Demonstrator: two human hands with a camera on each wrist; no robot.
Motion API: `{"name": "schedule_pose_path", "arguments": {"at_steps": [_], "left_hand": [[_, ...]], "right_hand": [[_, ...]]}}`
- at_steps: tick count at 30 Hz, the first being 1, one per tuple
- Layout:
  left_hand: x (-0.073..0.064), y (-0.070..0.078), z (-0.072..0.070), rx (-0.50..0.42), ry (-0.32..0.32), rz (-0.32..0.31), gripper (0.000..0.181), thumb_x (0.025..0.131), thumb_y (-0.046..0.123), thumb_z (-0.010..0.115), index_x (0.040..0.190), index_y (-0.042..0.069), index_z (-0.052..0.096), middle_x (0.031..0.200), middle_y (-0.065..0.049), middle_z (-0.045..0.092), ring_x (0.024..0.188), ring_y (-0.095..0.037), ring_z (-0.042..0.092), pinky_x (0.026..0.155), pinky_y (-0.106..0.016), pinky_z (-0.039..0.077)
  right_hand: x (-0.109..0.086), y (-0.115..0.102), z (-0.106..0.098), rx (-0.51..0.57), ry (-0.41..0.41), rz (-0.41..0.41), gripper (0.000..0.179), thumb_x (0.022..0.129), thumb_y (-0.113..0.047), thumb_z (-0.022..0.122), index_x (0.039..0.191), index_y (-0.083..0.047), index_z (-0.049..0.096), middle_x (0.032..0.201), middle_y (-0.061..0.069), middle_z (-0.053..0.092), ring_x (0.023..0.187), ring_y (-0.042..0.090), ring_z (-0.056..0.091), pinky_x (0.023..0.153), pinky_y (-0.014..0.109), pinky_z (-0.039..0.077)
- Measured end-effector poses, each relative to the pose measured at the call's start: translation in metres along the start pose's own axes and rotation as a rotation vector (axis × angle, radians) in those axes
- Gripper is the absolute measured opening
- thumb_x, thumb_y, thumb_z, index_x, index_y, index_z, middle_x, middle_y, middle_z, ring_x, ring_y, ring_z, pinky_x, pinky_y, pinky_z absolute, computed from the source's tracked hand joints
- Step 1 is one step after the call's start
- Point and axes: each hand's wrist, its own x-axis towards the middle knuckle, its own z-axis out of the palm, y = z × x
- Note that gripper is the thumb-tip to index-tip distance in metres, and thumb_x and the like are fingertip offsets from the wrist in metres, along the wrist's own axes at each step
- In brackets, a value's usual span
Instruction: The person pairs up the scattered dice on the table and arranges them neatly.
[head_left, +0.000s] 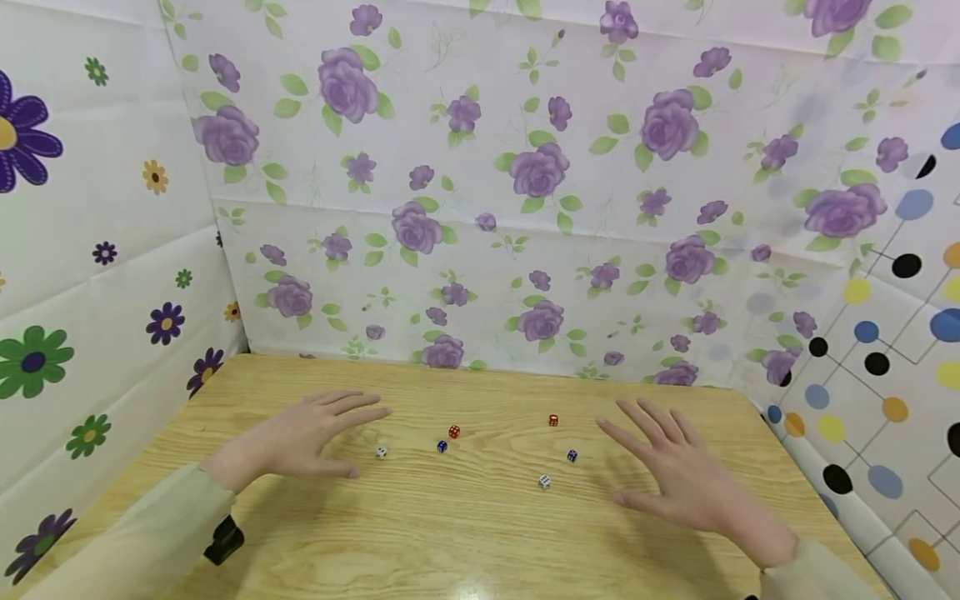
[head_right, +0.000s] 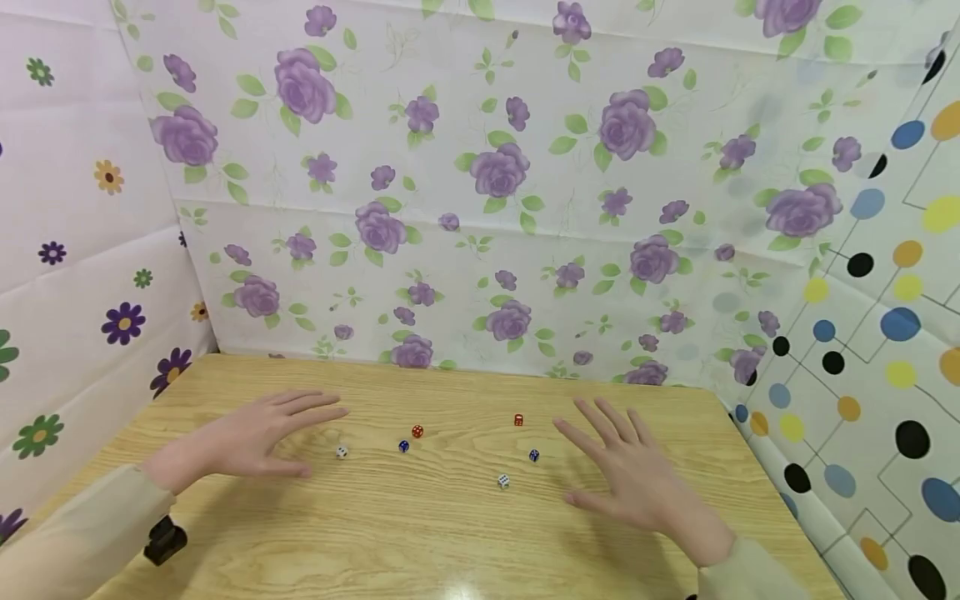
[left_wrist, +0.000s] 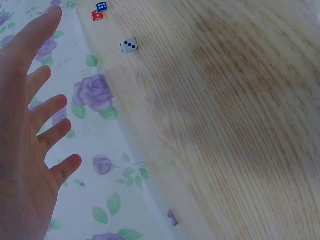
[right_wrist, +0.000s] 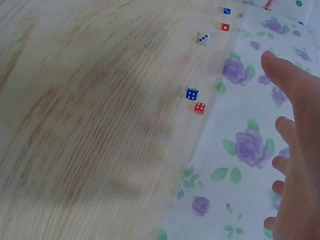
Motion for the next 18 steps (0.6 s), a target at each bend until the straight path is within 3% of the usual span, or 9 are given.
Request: {"name": "schedule_pose_path", "arguments": {"at_steps": [8,18], "left_hand": [[0.003,-0.007,0.009,-0.026,0.022,-0.034,0.076,0.086,0.048,0.072,0.149,0.018,0.044,0.146,-0.010,0.052,0.131,-0.034,0.053,0.102,-0.056,0.046],[0.004,-0.011,0.018,-0.090,-0.008,-0.097,0.067,0.090,0.044,0.070,0.149,0.024,0.044,0.141,-0.009,0.056,0.127,-0.034,0.056,0.099,-0.055,0.048]], "right_hand": [[0.011,-0.007,0.006,0.010,0.009,-0.017,0.088,0.084,-0.053,0.072,0.156,-0.030,0.028,0.167,0.005,0.016,0.151,0.039,0.020,0.111,0.068,0.023],[0.022,-0.020,0.018,0.029,0.067,-0.060,0.082,0.085,-0.048,0.073,0.154,-0.027,0.035,0.163,0.006,0.028,0.146,0.039,0.029,0.108,0.066,0.027]]}}
